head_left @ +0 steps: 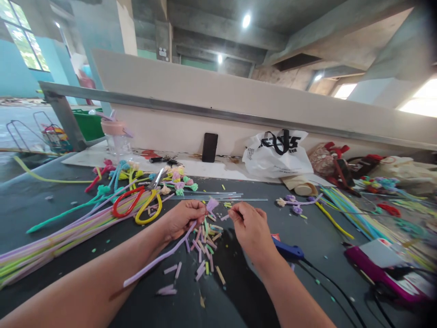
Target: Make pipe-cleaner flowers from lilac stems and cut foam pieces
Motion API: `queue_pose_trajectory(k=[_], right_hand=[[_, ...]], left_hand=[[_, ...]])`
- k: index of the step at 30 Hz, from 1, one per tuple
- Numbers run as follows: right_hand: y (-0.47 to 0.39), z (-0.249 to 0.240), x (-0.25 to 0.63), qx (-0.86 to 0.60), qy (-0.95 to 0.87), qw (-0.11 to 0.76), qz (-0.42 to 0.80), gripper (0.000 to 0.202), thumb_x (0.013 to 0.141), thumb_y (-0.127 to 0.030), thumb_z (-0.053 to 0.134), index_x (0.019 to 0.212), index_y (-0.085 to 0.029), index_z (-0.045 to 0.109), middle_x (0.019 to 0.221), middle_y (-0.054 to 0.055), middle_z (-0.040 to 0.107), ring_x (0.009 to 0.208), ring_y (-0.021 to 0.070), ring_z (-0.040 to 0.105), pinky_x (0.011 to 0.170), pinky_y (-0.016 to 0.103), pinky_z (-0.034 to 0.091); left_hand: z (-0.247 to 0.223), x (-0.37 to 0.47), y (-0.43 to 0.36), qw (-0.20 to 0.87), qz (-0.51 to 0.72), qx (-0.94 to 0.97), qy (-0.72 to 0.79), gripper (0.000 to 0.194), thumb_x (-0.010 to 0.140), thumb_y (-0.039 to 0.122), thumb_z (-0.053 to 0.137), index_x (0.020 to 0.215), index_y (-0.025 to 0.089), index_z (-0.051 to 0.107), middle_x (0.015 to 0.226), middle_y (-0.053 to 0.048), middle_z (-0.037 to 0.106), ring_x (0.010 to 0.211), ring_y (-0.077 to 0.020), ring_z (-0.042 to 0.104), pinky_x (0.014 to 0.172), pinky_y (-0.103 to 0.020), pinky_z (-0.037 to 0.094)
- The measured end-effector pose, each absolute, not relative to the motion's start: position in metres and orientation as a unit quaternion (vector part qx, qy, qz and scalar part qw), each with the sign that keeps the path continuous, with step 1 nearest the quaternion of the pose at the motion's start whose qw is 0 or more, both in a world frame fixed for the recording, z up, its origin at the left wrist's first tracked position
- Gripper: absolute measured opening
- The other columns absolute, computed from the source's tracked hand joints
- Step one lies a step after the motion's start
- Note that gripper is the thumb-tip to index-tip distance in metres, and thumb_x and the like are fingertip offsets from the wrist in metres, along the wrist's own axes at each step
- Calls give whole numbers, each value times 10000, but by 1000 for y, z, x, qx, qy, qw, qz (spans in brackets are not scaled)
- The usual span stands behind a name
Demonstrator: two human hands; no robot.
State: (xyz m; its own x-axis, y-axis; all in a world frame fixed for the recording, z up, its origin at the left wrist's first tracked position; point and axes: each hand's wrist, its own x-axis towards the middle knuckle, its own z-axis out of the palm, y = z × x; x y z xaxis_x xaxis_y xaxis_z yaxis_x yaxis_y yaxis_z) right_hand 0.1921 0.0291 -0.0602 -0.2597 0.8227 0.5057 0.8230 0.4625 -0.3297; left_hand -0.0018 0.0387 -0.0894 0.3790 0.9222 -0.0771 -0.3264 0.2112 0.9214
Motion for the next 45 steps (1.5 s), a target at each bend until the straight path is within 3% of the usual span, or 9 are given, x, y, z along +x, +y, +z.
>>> queue_pose_trajectory(k=[5, 11, 18, 24, 27, 34, 45], right_hand=[[34, -68, 199, -581, -794, 182, -15, 188, 734, -53, 472, 703, -205, 578, 645, 12, 662, 637, 171, 589, 709, 331, 269], [23, -66, 182, -476, -843, 248, 50, 210, 754, -49, 466, 732, -213, 594, 724, -16, 670, 700, 141, 591, 815, 329, 271], [2, -68, 162, -318, -917, 217, 103, 168, 808, -71, 483, 778, -205, 579, 725, -26, 621, 714, 110, 553, 750, 281, 273], [-4, -78, 149, -388, -908, 146, 63, 41, 776, -157, 559, 781, -192, 581, 769, 19, 643, 763, 166, 561, 760, 332, 248], [-3, -81, 148, -424, -895, 126, 60, 91, 752, -111, 554, 710, -182, 593, 727, 25, 653, 722, 166, 569, 763, 346, 248], [8, -80, 158, -439, -862, 223, 124, 150, 751, -71, 507, 678, -193, 556, 602, -50, 615, 570, 107, 541, 818, 317, 297], [16, -76, 165, -487, -813, 304, 98, 114, 727, -97, 518, 671, -182, 569, 609, -8, 622, 584, 134, 555, 627, 243, 342]], left_hand=[[-87, -5, 41, 688, 482, 418, 346, 221, 688, 262, 660, 617, 131, 498, 468, 54, 459, 334, 0, 267, 343, -122, 155], [-86, -6, 40, 692, 494, 407, 334, 192, 692, 239, 655, 634, 132, 506, 479, 49, 454, 356, -14, 301, 346, -120, 195], [-90, -9, 43, 704, 496, 395, 318, 194, 707, 235, 644, 635, 132, 497, 489, 49, 447, 360, -13, 304, 353, -119, 214], [-91, -9, 44, 710, 491, 397, 310, 174, 722, 234, 635, 653, 127, 516, 499, 47, 452, 364, -10, 289, 361, -122, 219], [-91, -8, 44, 710, 490, 397, 312, 181, 722, 243, 638, 650, 126, 519, 492, 47, 453, 357, -11, 288, 353, -128, 208], [-91, -7, 43, 712, 487, 404, 304, 210, 712, 254, 652, 629, 131, 503, 469, 51, 467, 335, -3, 291, 334, -125, 178], [-91, 9, 33, 746, 452, 399, 283, 221, 706, 283, 668, 653, 121, 527, 480, 48, 477, 332, 6, 262, 336, -129, 162]])
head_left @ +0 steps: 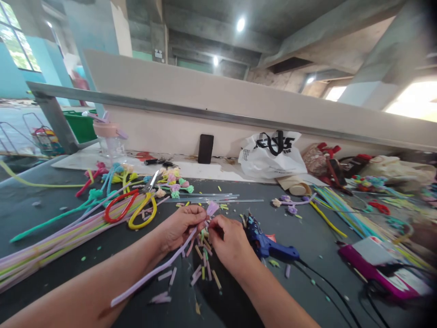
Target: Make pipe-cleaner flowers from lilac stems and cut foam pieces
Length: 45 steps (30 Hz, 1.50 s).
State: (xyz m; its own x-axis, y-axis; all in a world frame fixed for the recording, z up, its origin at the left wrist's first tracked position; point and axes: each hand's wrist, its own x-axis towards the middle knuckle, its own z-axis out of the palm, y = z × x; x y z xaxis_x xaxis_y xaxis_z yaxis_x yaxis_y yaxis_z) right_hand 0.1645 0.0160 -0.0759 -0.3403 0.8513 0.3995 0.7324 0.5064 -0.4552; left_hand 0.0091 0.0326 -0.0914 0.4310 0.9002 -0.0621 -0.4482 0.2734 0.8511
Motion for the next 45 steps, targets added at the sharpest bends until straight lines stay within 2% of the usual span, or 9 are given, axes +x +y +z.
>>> queue_pose_trajectory(k=[6, 13, 18, 22, 24, 30, 33, 39, 45], right_hand=[[15, -76, 162, -505, -794, 317, 120, 100, 722, -127, 523, 651, -170, 579, 575, 15, 619, 545, 140, 548, 559, 230, 344], [20, -79, 167, -520, -771, 326, 168, 96, 699, -128, 509, 665, -176, 584, 583, 6, 617, 545, 138, 550, 529, 213, 369], [27, -82, 174, -522, -774, 319, 164, 204, 640, -50, 469, 677, -188, 615, 670, 19, 644, 645, 157, 576, 619, 246, 397], [27, -78, 174, -515, -709, 384, 292, 109, 688, -195, 543, 755, -177, 627, 694, 20, 643, 646, 158, 567, 626, 254, 416], [25, -76, 173, -504, -679, 398, 355, 103, 675, -231, 571, 730, -165, 629, 675, 14, 629, 629, 149, 546, 615, 250, 408], [24, -76, 171, -483, -585, 433, 486, 141, 670, -293, 589, 659, -154, 577, 536, -41, 495, 483, 87, 400, 486, 209, 308], [27, -73, 176, -502, -604, 444, 431, 125, 673, -280, 559, 627, -163, 554, 512, -46, 465, 479, 93, 387, 482, 211, 307], [25, -53, 189, -514, -707, 461, 153, 88, 712, -198, 509, 630, -189, 539, 646, 1, 553, 629, 149, 494, 623, 255, 366], [20, -50, 184, -498, -751, 422, 99, 108, 706, -141, 540, 613, -195, 546, 649, 9, 582, 648, 156, 536, 656, 272, 372]], left_hand=[[-89, 14, 26, 751, 449, 400, 273, 215, 716, 299, 660, 680, 124, 539, 502, 46, 482, 355, -6, 309, 352, -140, 176], [-91, 12, 29, 761, 452, 387, 260, 185, 734, 247, 643, 675, 130, 513, 506, 35, 497, 363, -11, 333, 360, -128, 214], [-85, 8, 30, 766, 464, 373, 244, 180, 741, 213, 633, 662, 136, 491, 508, 36, 486, 367, -15, 323, 360, -128, 223], [-83, 8, 28, 763, 464, 381, 240, 162, 765, 207, 608, 671, 131, 499, 511, 39, 473, 371, -14, 323, 367, -128, 243], [-83, 10, 27, 764, 462, 384, 237, 157, 770, 206, 603, 675, 126, 506, 509, 37, 475, 375, -14, 336, 371, -124, 250], [-87, 14, 26, 757, 449, 397, 260, 144, 759, 225, 620, 704, 128, 529, 512, 34, 502, 355, -8, 322, 350, -123, 210], [-89, 14, 26, 741, 455, 408, 279, 157, 746, 250, 631, 703, 139, 529, 509, 38, 506, 354, -12, 308, 349, -132, 191], [-84, 14, 27, 670, 461, 472, 342, 216, 753, 312, 604, 658, 136, 522, 507, 43, 496, 354, -12, 264, 348, -149, 130], [-83, 19, 22, 625, 446, 513, 383, 223, 737, 330, 605, 654, 147, 509, 497, 50, 494, 365, -23, 292, 369, -154, 165]])
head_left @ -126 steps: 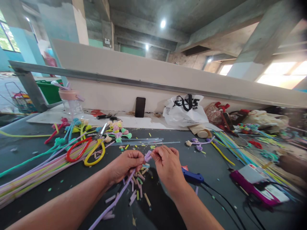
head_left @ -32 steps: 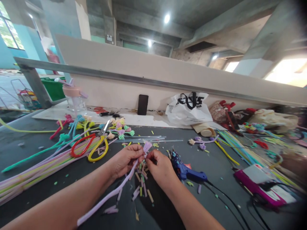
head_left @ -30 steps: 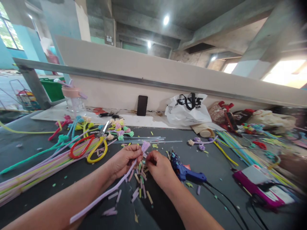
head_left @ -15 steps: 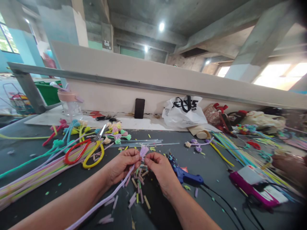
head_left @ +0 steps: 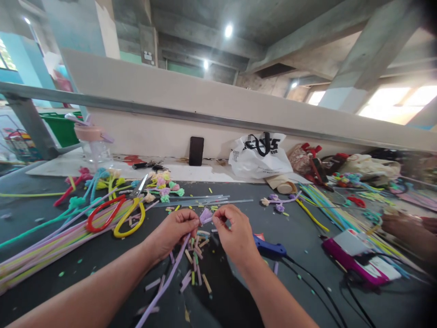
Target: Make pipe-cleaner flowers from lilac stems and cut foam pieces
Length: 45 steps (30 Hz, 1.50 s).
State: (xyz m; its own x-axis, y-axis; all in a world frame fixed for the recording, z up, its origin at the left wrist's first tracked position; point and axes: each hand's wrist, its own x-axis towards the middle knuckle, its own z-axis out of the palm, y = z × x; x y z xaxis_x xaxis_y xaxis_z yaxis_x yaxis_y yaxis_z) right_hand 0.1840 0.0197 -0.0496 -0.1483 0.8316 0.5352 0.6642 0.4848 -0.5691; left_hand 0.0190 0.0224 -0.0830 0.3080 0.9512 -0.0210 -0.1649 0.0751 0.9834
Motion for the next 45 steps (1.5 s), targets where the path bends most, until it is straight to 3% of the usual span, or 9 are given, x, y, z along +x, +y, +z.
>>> queue_pose_trajectory(k=[11, 29, 37, 45], right_hand=[[22, -58, 185, -514, -772, 370, 56, 99, 720, -131, 569, 650, -196, 596, 690, -11, 620, 709, 151, 561, 738, 306, 293], [23, -60, 184, -531, -770, 349, 63, 103, 703, -109, 568, 636, -186, 577, 679, -7, 613, 680, 150, 560, 717, 308, 305], [23, -57, 182, -541, -745, 377, 105, 95, 676, -132, 588, 606, -192, 563, 663, 3, 596, 648, 152, 548, 646, 270, 365], [21, -51, 186, -503, -740, 439, 85, 111, 776, -190, 474, 686, -198, 541, 687, 15, 566, 665, 157, 521, 661, 276, 369]], left_hand=[[-82, 19, 19, 618, 409, 533, 408, 202, 731, 342, 607, 710, 154, 536, 499, 62, 490, 358, -26, 320, 359, -155, 183], [-87, 17, 20, 664, 376, 526, 375, 214, 722, 361, 615, 740, 155, 564, 511, 64, 489, 300, -34, 363, 281, -143, 251], [-90, 15, 22, 681, 377, 515, 358, 215, 724, 353, 618, 755, 145, 575, 517, 59, 485, 296, -27, 360, 282, -132, 250], [-86, 15, 23, 695, 386, 497, 348, 195, 723, 336, 618, 710, 161, 533, 527, 58, 492, 296, -38, 361, 270, -144, 303]])
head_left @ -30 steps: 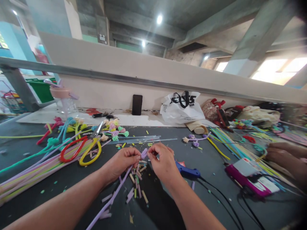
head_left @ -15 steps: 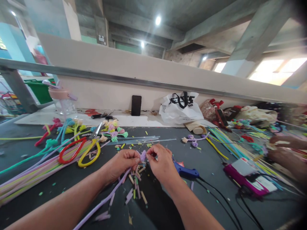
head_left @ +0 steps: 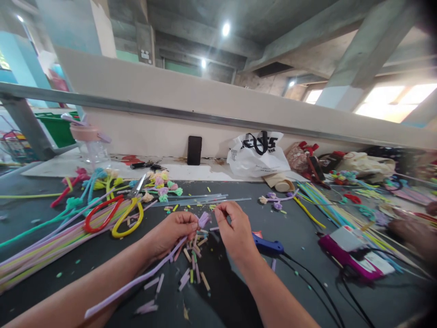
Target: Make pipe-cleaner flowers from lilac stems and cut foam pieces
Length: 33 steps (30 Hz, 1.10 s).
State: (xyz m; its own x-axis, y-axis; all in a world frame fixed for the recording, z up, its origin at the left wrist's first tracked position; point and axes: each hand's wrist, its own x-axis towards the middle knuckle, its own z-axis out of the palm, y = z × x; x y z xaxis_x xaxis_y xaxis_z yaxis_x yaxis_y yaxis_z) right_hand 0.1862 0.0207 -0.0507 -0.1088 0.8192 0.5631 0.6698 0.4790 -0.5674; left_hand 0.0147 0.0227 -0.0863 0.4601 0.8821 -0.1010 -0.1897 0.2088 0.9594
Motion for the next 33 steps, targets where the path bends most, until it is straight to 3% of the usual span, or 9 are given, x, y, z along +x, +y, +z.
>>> queue_pose_trajectory(k=[2, 8, 16, 23, 33], right_hand=[[20, -53, 184, -507, -736, 441, 79, 34, 749, -207, 514, 735, -194, 543, 740, 23, 567, 670, 159, 517, 677, 289, 370], [21, -62, 177, -520, -747, 409, 67, 136, 675, -202, 590, 799, -197, 535, 815, 14, 564, 698, 160, 522, 739, 330, 342], [18, -63, 181, -481, -731, 478, 78, 109, 792, -247, 489, 883, -187, 491, 773, 21, 516, 729, 170, 504, 713, 304, 369], [11, -67, 170, -379, -831, 400, 69, 75, 790, -141, 474, 782, -195, 525, 735, 6, 583, 721, 154, 537, 742, 304, 325], [13, -77, 167, -398, -861, 313, 55, 130, 759, -123, 593, 830, -231, 606, 841, -8, 613, 860, 154, 534, 792, 322, 239]], left_hand=[[-86, 15, 24, 696, 397, 488, 347, 192, 719, 323, 627, 703, 159, 527, 524, 57, 490, 311, -37, 359, 276, -136, 303], [-85, 15, 22, 702, 399, 480, 343, 186, 723, 309, 627, 699, 156, 525, 523, 54, 497, 304, -39, 352, 263, -140, 297], [-84, 15, 28, 741, 492, 327, 321, 157, 751, 202, 612, 659, 131, 507, 532, 33, 506, 360, -26, 391, 334, -117, 282], [-88, 13, 36, 764, 515, 253, 296, 130, 848, 156, 454, 729, 129, 500, 685, -22, 562, 490, -65, 507, 427, -161, 397], [-85, 21, 31, 779, 523, 226, 261, 174, 850, 87, 409, 732, 112, 534, 729, -73, 605, 626, -133, 606, 585, -240, 506]])
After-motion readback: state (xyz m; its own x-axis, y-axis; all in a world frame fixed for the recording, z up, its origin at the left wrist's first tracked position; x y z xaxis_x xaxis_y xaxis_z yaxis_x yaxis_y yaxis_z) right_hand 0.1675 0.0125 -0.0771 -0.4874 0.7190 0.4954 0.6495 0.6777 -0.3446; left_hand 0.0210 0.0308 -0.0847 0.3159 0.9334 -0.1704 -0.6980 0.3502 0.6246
